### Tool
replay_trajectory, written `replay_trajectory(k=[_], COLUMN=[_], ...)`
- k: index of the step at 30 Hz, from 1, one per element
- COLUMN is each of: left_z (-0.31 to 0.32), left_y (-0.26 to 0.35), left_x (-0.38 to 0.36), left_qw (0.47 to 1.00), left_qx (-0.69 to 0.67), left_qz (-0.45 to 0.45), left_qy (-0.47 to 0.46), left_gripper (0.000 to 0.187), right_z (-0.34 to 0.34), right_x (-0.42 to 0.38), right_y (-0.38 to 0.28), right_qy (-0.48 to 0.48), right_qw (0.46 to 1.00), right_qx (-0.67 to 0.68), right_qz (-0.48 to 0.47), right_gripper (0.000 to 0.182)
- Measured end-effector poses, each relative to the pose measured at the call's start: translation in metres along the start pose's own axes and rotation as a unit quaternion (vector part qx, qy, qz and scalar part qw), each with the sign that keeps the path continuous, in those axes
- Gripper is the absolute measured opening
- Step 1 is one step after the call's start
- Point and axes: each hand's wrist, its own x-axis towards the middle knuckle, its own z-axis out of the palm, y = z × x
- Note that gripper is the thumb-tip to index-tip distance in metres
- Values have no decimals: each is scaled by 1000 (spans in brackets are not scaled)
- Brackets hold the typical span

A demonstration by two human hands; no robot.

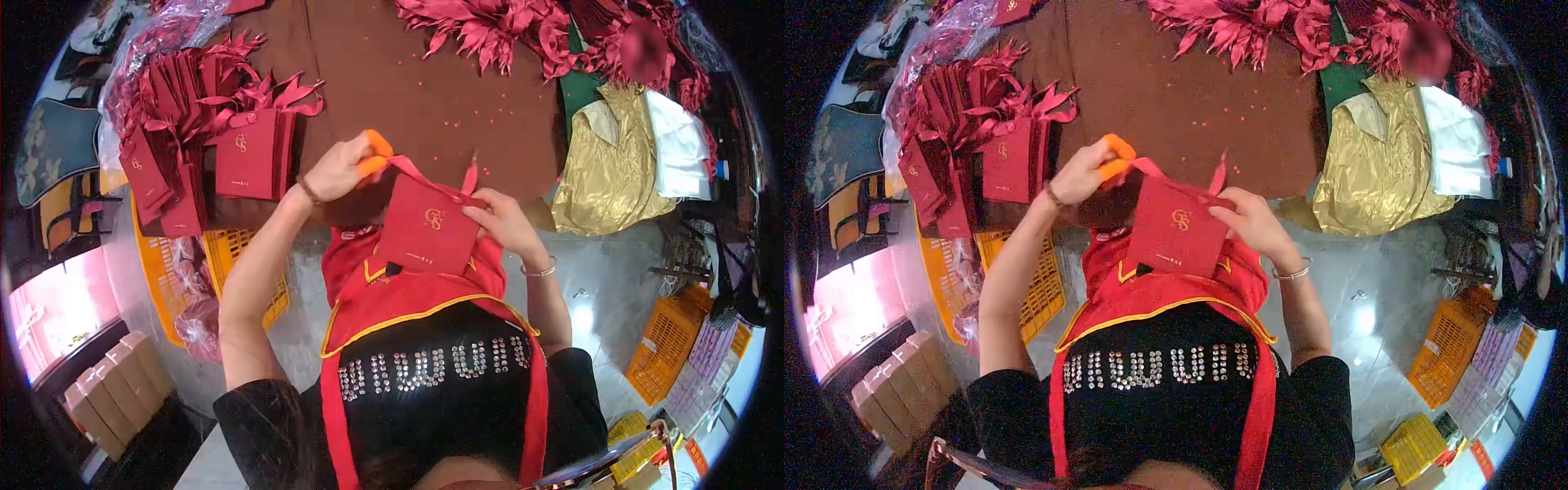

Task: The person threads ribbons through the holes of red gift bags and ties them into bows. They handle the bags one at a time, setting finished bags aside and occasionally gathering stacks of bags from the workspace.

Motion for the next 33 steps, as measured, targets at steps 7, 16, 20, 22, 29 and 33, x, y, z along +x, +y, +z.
replay_trajectory(k=[7,16,20,22,29,33], left_z=[-19,-25,-9,-2,1,5], left_y=[-10,-43,-60,-60,-65,-70], left_x=[-51,-80,-74,-71,-59,-61], left_qw=[957,971,956,940,850,812], left_qx=[-232,-223,-236,-261,-473,-543], left_qz=[-50,-87,-88,-83,-18,48], left_qy=[-169,-6,149,203,231,211], left_gripper=[52,39,27,25,31,37], right_z=[9,10,5,2,29,37], right_x=[2,-4,-10,-5,37,37], right_y=[19,7,-9,-14,-13,-13], right_qy=[47,156,208,202,168,139], right_qw=[998,946,908,929,898,907], right_qx=[49,-277,-353,-292,-302,-294], right_qz=[19,-62,-85,-108,-272,-269], right_gripper=[24,28,27,24,16,17])
